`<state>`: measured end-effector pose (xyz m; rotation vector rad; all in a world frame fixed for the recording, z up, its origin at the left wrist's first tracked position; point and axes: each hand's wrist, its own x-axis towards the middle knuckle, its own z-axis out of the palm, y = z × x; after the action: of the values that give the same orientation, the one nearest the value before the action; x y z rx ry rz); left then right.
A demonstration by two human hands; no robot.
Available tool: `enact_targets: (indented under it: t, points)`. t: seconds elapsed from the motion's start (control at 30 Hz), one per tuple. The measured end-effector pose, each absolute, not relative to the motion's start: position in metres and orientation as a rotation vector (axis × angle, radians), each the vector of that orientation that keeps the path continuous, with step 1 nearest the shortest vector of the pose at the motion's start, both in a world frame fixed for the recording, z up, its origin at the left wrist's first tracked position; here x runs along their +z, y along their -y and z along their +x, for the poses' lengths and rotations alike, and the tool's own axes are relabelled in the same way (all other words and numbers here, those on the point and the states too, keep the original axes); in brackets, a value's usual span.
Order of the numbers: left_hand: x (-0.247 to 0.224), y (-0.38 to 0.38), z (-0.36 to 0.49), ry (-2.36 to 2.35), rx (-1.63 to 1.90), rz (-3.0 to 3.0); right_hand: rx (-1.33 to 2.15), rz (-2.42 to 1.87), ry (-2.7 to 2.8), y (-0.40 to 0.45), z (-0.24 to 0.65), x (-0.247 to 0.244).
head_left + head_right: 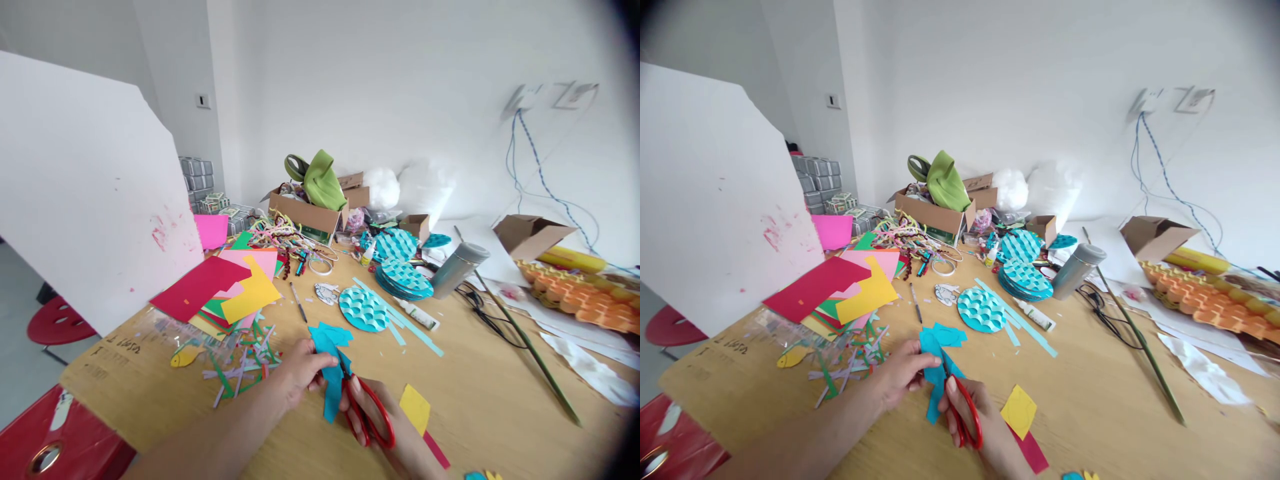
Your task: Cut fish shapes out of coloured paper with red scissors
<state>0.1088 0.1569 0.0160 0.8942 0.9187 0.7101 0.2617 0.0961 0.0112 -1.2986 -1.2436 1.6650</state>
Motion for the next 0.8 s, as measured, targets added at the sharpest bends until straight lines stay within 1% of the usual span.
enact_targets:
  t: [0.8]
  points:
    - [0.0134, -0.1584, 0.1063, -0.942, 0.714, 0.922, 1.616, -1.341, 1.241, -0.0950, 0.2560, 0.0088]
